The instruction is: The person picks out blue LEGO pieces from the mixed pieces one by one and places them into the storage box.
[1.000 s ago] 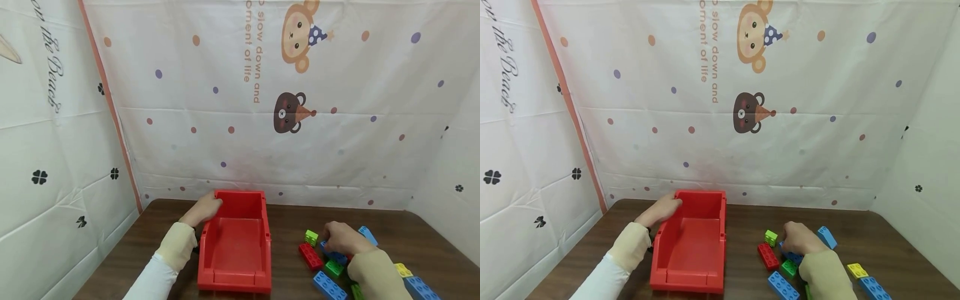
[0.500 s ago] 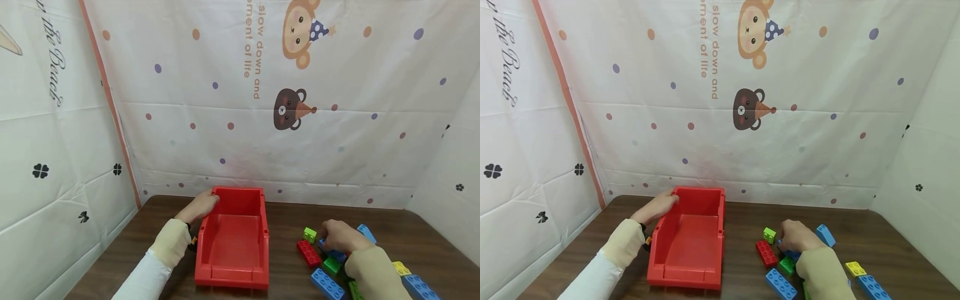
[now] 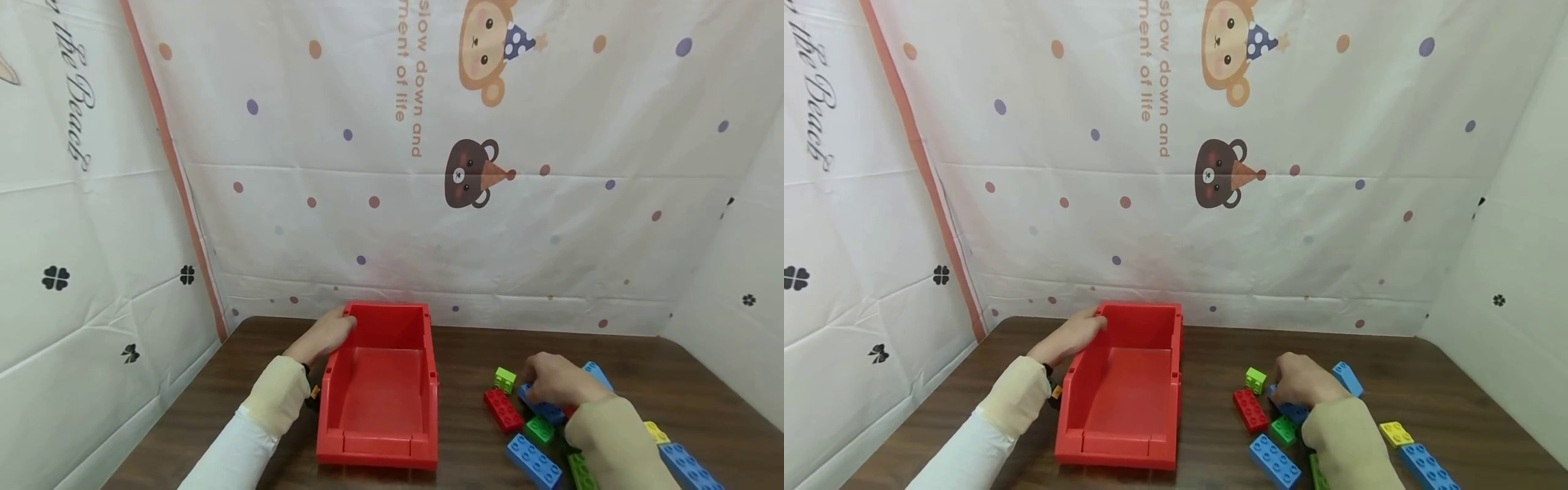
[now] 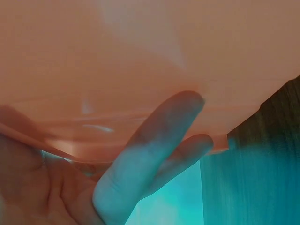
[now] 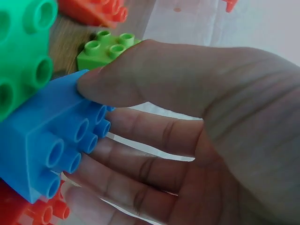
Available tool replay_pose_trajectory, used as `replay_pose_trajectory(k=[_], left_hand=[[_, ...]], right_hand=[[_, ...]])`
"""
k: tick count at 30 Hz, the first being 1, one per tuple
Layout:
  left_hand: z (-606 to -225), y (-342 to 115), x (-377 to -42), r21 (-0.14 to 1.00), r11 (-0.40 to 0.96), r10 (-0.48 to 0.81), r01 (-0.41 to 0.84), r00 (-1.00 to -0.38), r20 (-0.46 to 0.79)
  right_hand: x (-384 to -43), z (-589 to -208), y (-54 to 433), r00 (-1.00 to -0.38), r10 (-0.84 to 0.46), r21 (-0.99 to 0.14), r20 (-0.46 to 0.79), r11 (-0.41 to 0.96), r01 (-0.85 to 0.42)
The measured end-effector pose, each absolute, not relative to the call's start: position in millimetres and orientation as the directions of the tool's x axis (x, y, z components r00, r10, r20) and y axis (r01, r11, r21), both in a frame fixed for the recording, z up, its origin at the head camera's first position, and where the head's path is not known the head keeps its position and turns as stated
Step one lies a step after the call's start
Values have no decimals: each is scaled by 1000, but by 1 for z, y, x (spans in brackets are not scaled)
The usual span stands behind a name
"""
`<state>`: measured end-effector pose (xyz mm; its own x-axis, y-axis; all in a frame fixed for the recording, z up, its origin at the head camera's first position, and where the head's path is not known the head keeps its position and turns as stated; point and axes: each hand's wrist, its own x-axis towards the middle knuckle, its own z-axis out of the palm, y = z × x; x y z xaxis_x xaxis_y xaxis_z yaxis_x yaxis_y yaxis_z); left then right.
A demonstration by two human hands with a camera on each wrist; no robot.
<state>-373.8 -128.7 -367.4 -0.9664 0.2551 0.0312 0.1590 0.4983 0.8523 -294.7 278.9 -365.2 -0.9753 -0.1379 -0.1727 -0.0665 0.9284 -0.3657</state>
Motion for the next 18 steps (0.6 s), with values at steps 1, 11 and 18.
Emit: replay_pose_trajectory(k=[1, 11, 18], left_hand=[[-367, -129, -374, 853, 498, 253, 157, -967, 30], [-369, -128, -375, 844, 521, 215, 131, -977, 19], [-367, -127, -375, 843, 521, 217, 132, -976, 18]], right_hand=[[-295, -365, 279, -975, -137, -366, -172, 928, -65], [-295, -362, 279, -982, -131, -339, -140, 938, -77], [-296, -359, 280, -982, -153, -339, -114, 935, -106]])
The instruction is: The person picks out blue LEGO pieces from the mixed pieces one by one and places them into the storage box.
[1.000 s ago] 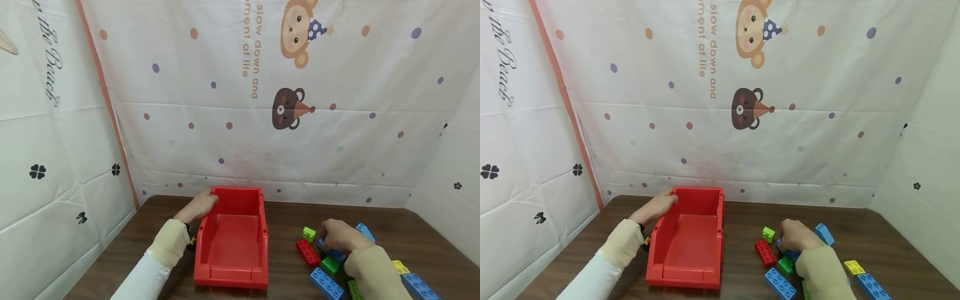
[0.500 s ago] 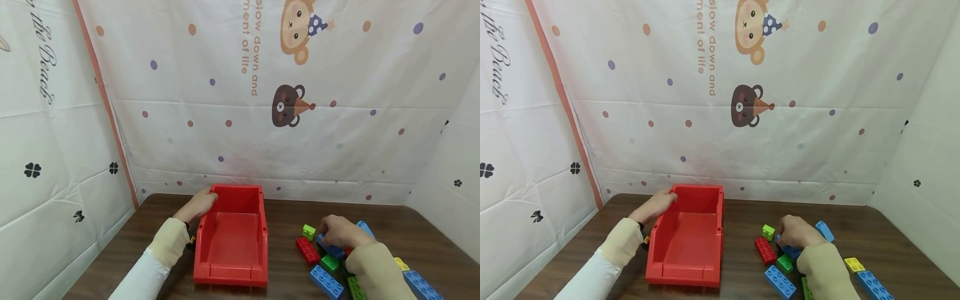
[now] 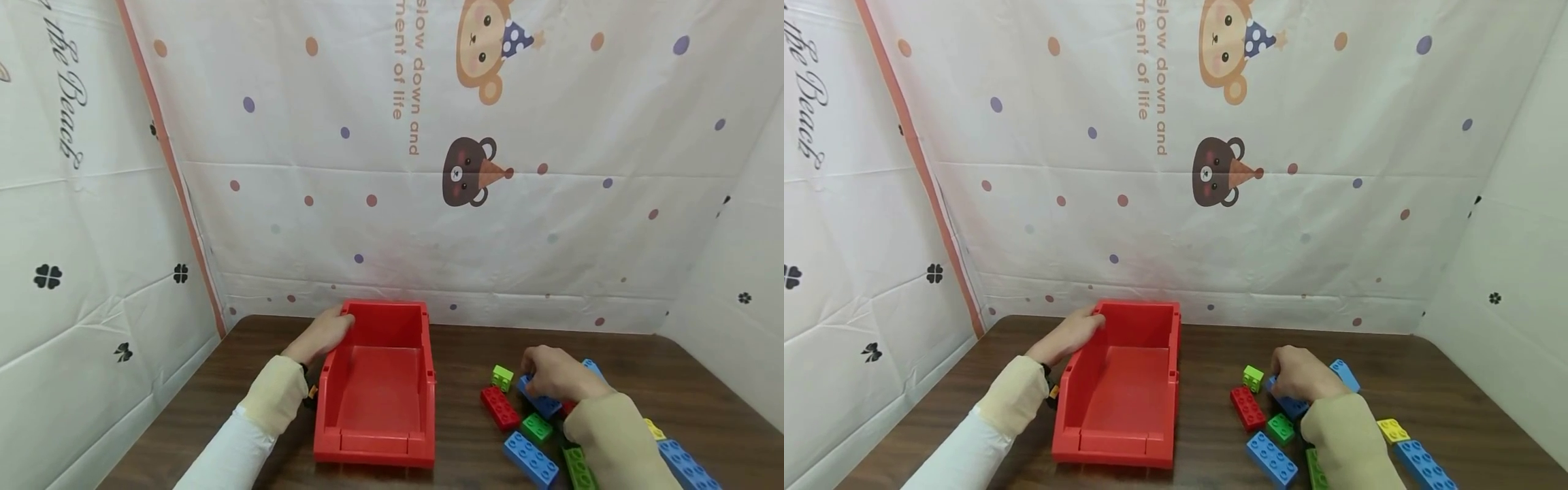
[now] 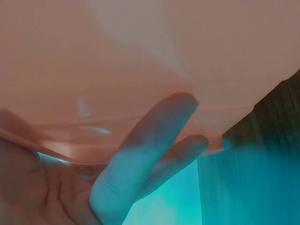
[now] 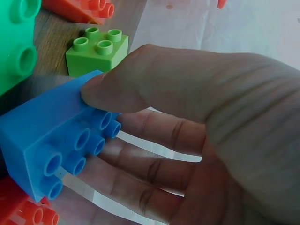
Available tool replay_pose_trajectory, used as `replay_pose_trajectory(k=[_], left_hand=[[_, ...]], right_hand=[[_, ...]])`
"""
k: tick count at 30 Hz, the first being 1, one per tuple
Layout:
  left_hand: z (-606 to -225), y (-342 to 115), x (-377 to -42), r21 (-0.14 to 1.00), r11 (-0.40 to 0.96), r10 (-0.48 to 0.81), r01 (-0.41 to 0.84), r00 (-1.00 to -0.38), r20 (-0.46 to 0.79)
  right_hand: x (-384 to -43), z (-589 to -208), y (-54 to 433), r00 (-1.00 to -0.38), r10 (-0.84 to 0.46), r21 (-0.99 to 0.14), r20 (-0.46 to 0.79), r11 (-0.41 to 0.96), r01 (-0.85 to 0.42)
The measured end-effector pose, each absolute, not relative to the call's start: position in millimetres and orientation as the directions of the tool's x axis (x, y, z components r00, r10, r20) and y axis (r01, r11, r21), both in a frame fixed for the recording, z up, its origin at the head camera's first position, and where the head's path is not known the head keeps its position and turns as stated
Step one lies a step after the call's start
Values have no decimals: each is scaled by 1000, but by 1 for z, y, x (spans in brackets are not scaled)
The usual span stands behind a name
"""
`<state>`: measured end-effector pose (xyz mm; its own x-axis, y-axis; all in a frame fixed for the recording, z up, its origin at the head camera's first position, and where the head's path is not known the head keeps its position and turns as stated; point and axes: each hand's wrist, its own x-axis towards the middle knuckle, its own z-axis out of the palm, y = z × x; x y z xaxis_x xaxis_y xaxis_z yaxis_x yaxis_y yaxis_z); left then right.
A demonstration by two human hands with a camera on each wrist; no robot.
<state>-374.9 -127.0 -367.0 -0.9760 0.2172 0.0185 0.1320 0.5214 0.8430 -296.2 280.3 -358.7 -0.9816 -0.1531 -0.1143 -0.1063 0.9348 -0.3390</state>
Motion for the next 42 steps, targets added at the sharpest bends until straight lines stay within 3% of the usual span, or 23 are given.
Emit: replay_pose_trajectory(k=[42], left_hand=[[-368, -106, -368, 829, 544, 220, 130, -975, 8]], right_hand=[[-295, -324, 267, -979, -199, -418, -45, 894, -162]])
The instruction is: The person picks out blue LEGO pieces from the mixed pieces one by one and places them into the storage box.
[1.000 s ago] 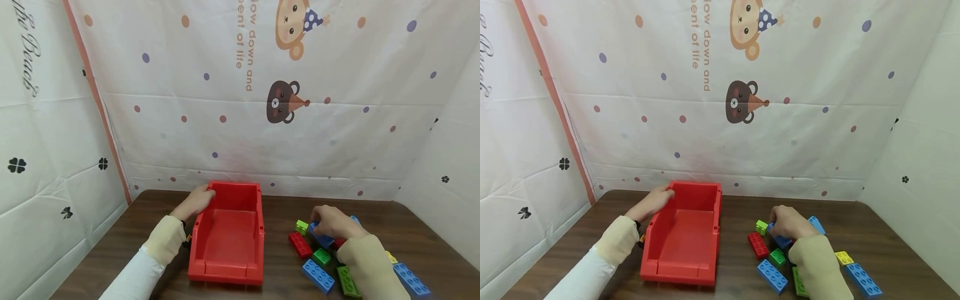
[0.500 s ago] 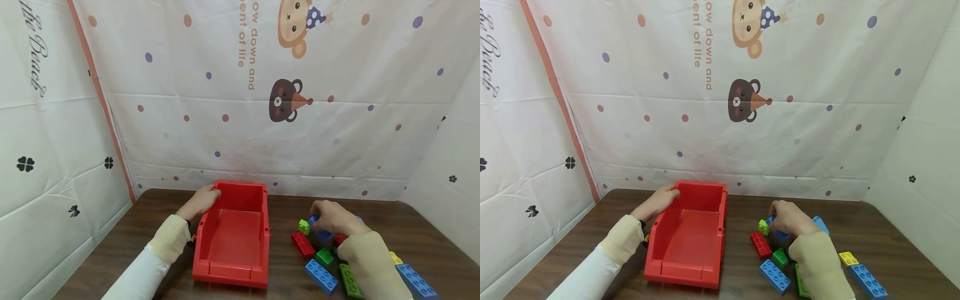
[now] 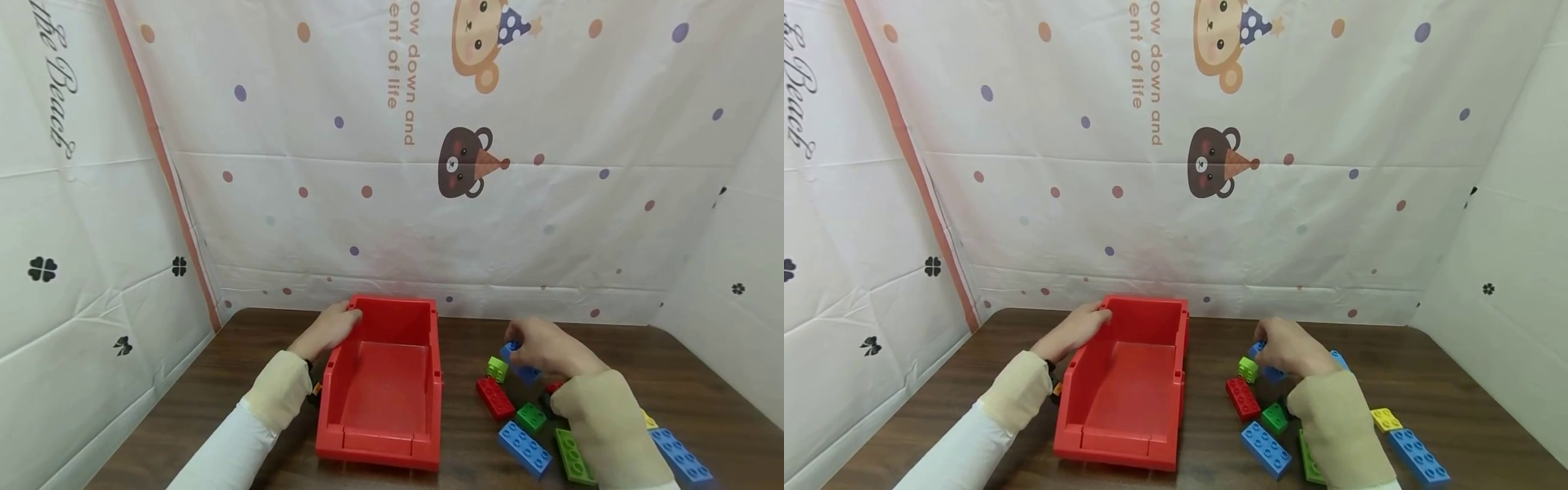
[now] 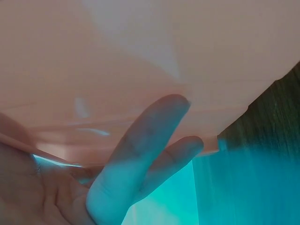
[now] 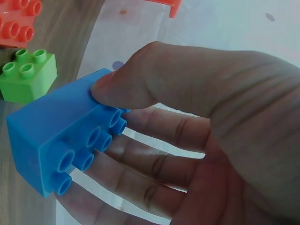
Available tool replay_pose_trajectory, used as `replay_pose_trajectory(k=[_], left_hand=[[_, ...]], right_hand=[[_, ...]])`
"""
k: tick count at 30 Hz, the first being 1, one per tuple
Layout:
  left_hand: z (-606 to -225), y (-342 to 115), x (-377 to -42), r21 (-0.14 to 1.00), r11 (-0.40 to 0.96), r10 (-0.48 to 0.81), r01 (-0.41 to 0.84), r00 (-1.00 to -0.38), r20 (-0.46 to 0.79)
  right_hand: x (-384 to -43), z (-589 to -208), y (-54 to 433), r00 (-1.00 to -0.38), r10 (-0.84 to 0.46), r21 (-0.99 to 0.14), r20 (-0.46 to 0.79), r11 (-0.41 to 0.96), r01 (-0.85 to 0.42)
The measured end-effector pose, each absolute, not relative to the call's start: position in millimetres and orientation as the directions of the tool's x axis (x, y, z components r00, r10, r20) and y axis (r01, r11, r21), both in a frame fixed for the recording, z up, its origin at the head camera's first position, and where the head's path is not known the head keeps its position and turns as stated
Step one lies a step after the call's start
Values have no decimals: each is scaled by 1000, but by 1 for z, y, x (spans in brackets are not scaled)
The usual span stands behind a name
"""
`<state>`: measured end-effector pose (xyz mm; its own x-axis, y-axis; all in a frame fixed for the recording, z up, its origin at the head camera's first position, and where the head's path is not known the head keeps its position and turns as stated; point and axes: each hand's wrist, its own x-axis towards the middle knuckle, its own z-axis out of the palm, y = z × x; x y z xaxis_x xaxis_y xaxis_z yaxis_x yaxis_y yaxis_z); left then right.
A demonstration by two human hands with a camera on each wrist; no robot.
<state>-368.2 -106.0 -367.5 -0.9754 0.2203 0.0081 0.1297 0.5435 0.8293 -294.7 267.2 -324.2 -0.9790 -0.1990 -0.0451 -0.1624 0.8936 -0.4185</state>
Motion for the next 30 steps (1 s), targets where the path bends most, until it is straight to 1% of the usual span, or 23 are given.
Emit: replay_pose_trajectory(k=[6, 11, 18, 25, 30], left_hand=[[-368, -106, -366, 838, 532, 229, 127, -973, 2], [-369, -104, -364, 848, 518, 230, 109, -973, -15], [-366, -103, -365, 821, 556, 227, 131, -974, 2], [-367, -103, -365, 824, 554, 218, 121, -976, -4], [-368, -101, -364, 829, 545, 220, 126, -976, 4]], right_hand=[[-297, -319, 263, -976, -216, -435, -32, 882, -181], [-299, -314, 257, -974, -226, -426, -27, 884, -193], [-299, -308, 253, -974, -224, -405, -9, 892, -202], [-293, -301, 247, -960, -270, -377, 72, 884, -277], [-289, -293, 238, -955, -279, -370, 104, 880, -298]])
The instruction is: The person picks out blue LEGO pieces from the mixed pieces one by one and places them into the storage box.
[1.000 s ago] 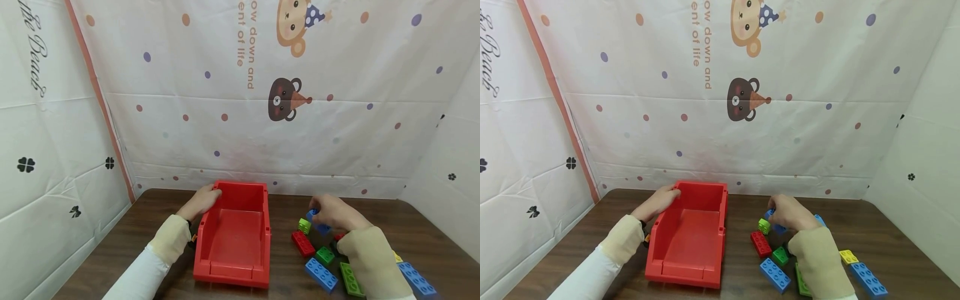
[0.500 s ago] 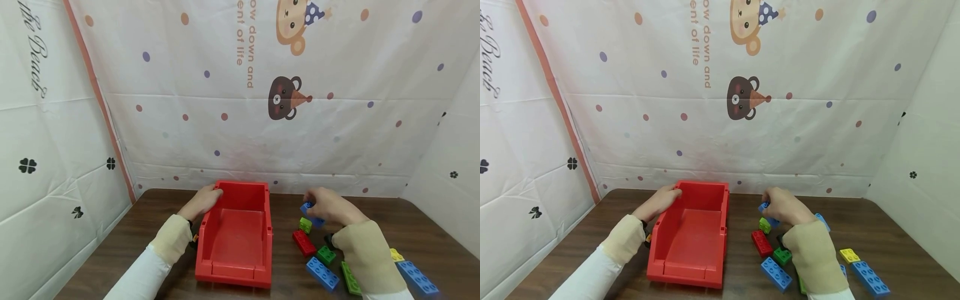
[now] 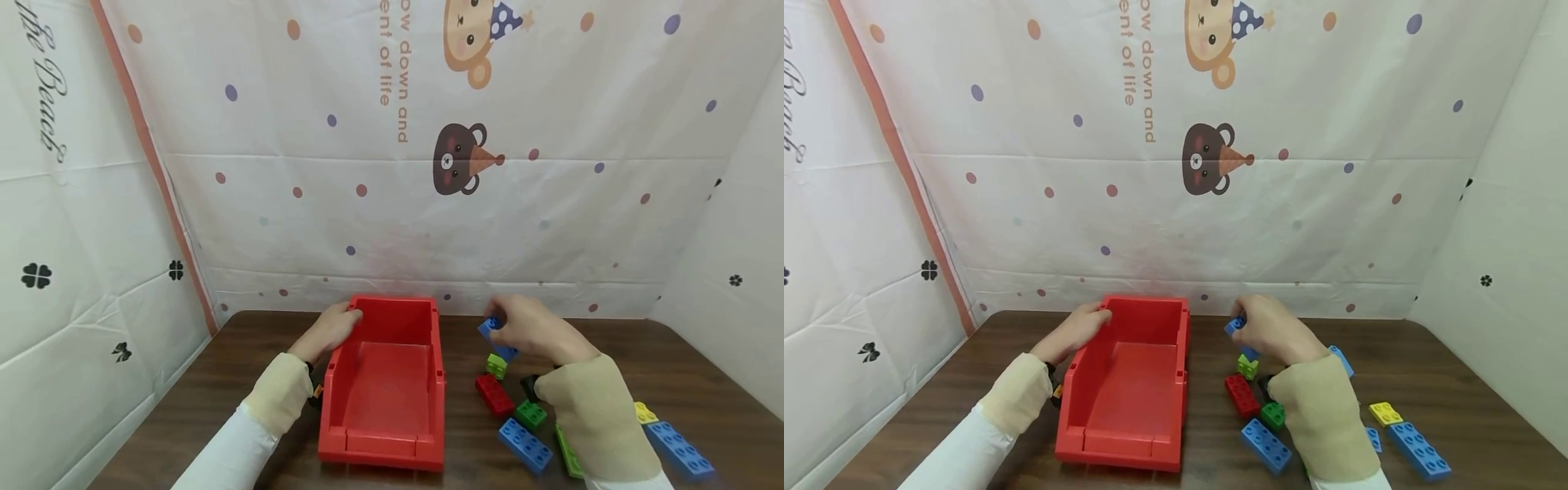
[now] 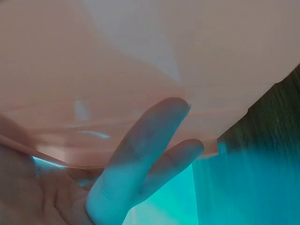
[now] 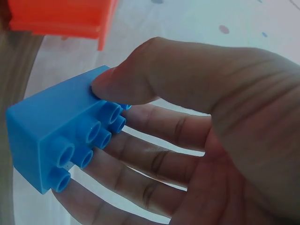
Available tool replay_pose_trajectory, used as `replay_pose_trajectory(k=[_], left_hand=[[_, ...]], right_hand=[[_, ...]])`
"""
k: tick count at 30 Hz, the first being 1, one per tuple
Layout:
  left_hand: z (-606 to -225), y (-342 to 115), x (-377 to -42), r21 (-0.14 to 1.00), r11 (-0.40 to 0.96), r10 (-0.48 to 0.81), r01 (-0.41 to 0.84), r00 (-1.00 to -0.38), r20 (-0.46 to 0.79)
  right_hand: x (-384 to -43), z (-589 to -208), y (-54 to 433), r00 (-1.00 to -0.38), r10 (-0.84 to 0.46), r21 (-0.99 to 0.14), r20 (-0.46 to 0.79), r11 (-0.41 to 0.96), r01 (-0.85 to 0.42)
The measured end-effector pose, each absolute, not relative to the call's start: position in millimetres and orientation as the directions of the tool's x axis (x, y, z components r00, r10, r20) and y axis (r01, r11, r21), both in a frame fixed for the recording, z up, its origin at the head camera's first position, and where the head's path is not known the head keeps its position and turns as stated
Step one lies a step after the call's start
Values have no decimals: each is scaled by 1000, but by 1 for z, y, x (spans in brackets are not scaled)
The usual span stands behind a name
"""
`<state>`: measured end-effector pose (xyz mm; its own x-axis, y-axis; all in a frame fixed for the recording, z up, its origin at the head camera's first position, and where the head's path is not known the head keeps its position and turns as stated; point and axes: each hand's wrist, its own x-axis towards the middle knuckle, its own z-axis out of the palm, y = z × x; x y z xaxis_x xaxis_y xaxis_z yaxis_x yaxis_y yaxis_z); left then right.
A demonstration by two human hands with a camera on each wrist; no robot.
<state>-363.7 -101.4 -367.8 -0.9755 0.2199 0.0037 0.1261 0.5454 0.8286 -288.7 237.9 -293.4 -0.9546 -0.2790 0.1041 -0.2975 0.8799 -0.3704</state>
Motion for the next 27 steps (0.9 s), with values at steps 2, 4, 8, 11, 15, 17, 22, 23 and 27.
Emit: replay_pose_trajectory(k=[2, 4, 8, 11, 15, 17, 22, 23, 27], left_hand=[[-369, -101, -364, 828, 546, 217, 126, -976, 5], [-369, -100, -364, 827, 548, 214, 126, -977, 8], [-370, -101, -364, 827, 546, 220, 134, -975, 14], [-369, -100, -364, 831, 542, 225, 129, -974, 4], [-368, -99, -366, 827, 545, 233, 137, -973, 7], [-366, -99, -367, 821, 550, 237, 155, -971, 25], [-365, -99, -368, 818, 551, 226, 166, -973, 45], [-366, -99, -368, 819, 550, 223, 163, -974, 44], [-369, -99, -366, 823, 546, 221, 158, -974, 40]], right_hand=[[-287, -291, 233, -956, -274, -365, 108, 883, -295], [-287, -289, 229, -956, -272, -365, 106, 884, -292], [-287, -287, 222, -959, -266, -380, 98, 881, -283], [-286, -285, 219, -957, -274, -389, 96, 874, -290], [-284, -281, 217, -956, -277, -397, 96, 870, -292], [-282, -279, 215, -954, -279, -403, 109, 865, -299], [-277, -274, 206, -938, -305, -401, 165, 848, -347], [-276, -273, 205, -935, -311, -399, 171, 846, -354], [-273, -275, 200, -936, -310, -406, 167, 844, -352]])
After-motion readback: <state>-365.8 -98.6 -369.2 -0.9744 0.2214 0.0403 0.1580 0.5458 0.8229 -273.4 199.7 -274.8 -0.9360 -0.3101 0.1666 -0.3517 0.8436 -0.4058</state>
